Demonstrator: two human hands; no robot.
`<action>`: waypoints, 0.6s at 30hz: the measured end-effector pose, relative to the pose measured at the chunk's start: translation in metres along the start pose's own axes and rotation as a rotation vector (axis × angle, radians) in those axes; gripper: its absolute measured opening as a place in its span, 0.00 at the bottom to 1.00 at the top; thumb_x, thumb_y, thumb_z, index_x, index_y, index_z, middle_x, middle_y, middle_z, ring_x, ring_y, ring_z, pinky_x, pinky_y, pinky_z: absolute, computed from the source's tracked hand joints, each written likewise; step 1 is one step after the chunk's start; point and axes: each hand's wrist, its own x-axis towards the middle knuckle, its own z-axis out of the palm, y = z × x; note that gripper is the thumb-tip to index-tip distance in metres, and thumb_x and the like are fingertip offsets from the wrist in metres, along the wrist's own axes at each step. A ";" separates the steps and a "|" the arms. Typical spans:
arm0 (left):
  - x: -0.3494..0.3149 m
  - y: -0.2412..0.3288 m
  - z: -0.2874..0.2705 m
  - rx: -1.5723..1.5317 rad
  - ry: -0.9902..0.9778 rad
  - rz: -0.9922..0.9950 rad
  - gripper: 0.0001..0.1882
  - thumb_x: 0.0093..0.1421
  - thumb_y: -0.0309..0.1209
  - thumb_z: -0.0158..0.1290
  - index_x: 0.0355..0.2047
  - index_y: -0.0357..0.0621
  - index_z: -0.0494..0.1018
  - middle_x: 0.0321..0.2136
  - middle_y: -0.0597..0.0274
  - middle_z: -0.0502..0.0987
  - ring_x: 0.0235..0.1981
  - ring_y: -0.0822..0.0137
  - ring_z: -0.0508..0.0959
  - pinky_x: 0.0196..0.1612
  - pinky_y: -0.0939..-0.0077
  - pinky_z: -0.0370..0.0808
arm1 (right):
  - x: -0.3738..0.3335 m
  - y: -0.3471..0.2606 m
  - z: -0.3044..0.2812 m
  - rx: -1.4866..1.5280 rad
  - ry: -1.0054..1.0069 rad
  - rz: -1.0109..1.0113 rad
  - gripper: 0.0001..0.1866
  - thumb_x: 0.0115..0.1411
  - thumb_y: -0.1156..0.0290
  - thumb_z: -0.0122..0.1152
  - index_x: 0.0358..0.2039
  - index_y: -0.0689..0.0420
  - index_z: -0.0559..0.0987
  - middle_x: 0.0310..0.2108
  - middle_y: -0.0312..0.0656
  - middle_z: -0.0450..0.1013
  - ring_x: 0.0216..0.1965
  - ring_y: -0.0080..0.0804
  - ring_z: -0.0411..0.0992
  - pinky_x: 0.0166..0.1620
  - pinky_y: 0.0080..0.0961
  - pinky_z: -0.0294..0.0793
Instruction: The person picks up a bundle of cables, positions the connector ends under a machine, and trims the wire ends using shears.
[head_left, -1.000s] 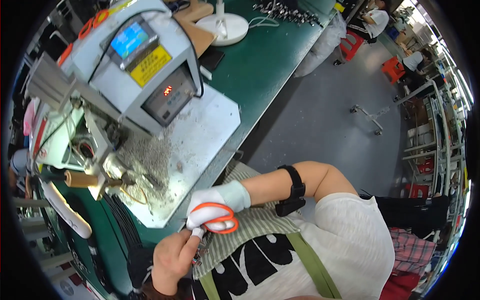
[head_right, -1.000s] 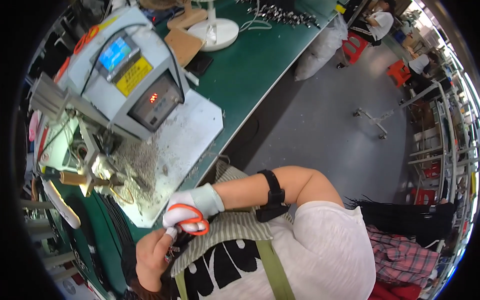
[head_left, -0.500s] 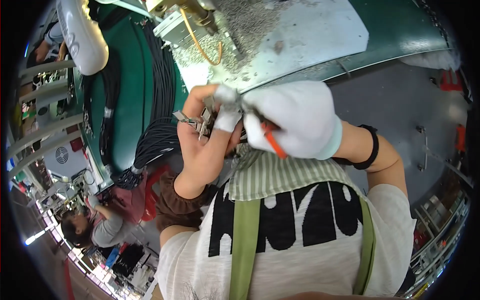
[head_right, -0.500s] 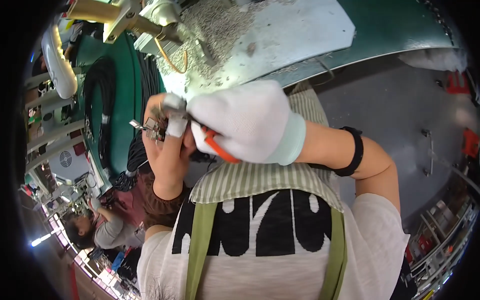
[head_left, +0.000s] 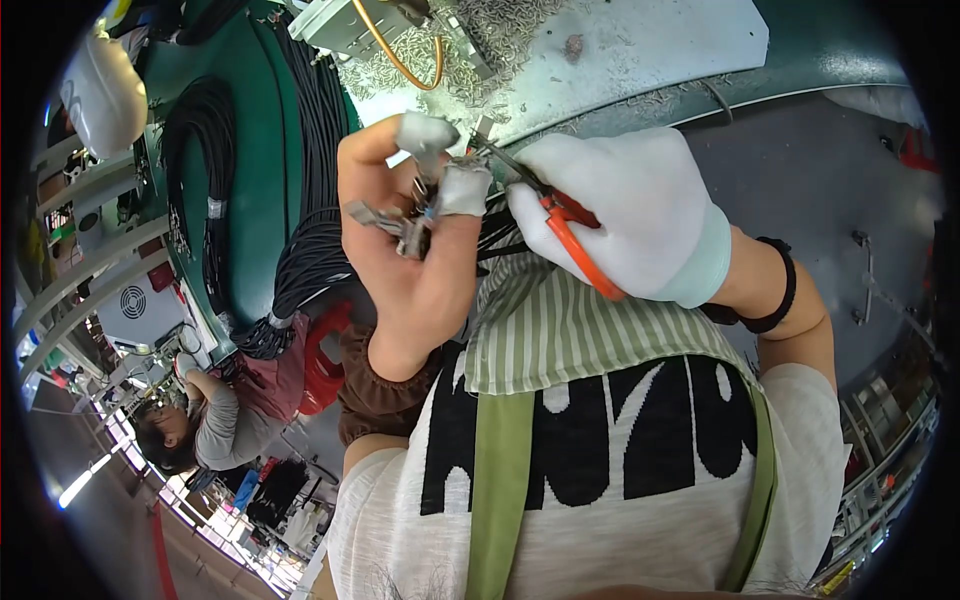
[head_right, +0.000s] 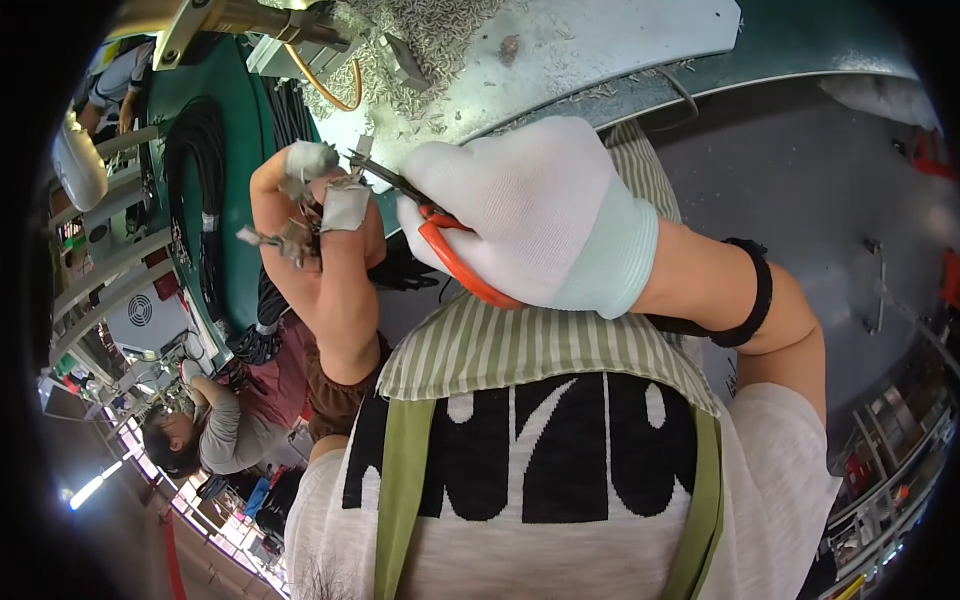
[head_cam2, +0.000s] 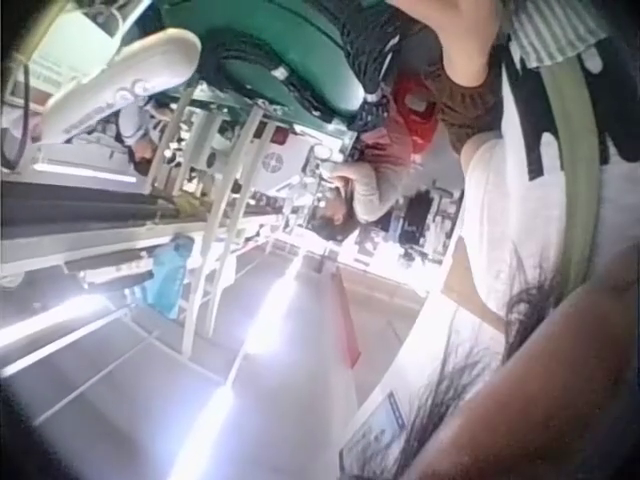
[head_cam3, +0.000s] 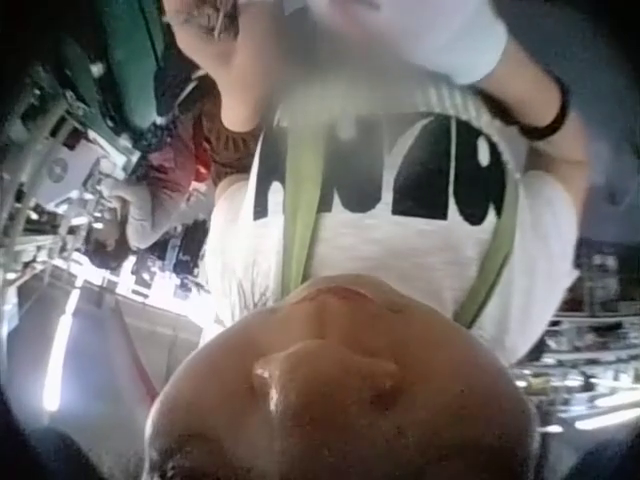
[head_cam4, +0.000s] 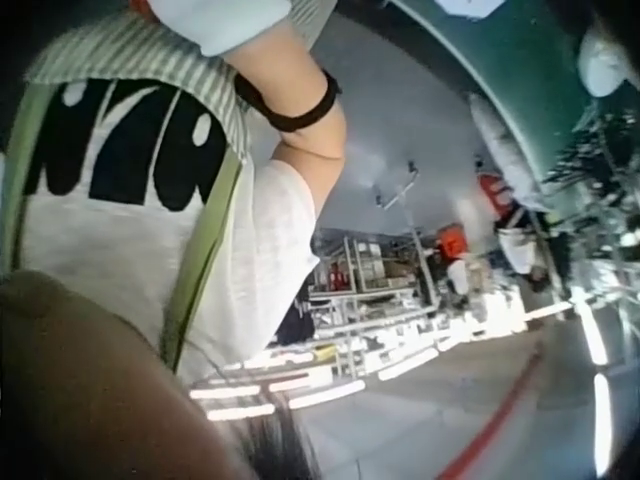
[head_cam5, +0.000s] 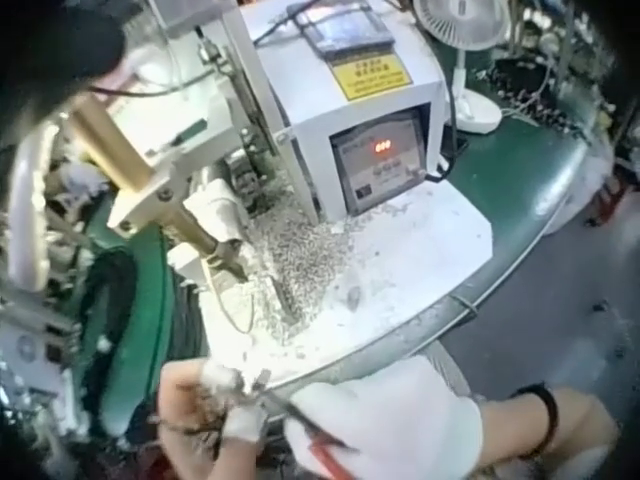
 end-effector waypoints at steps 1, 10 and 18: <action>0.001 0.000 0.000 0.003 -0.001 -0.004 0.14 0.55 0.16 0.49 0.43 0.35 0.65 0.27 0.68 0.72 0.28 0.82 0.70 0.33 0.89 0.66 | 0.002 -0.001 -0.001 0.112 0.002 0.034 0.05 0.49 0.73 0.63 0.28 0.56 0.77 0.13 0.37 0.66 0.14 0.34 0.67 0.17 0.25 0.64; -0.002 0.001 -0.003 0.055 -0.125 -0.011 0.13 0.55 0.16 0.50 0.41 0.36 0.65 0.27 0.69 0.71 0.27 0.84 0.68 0.31 0.90 0.65 | 0.008 0.002 -0.009 0.575 -0.202 0.303 0.04 0.50 0.73 0.61 0.27 0.58 0.77 0.12 0.40 0.65 0.13 0.37 0.66 0.19 0.26 0.64; 0.001 0.003 -0.006 0.197 -0.055 -0.162 0.10 0.54 0.19 0.55 0.36 0.36 0.68 0.25 0.72 0.71 0.26 0.85 0.67 0.28 0.91 0.62 | 0.001 0.009 0.015 -0.039 0.139 0.018 0.04 0.51 0.73 0.61 0.27 0.58 0.76 0.13 0.41 0.65 0.15 0.37 0.66 0.20 0.26 0.63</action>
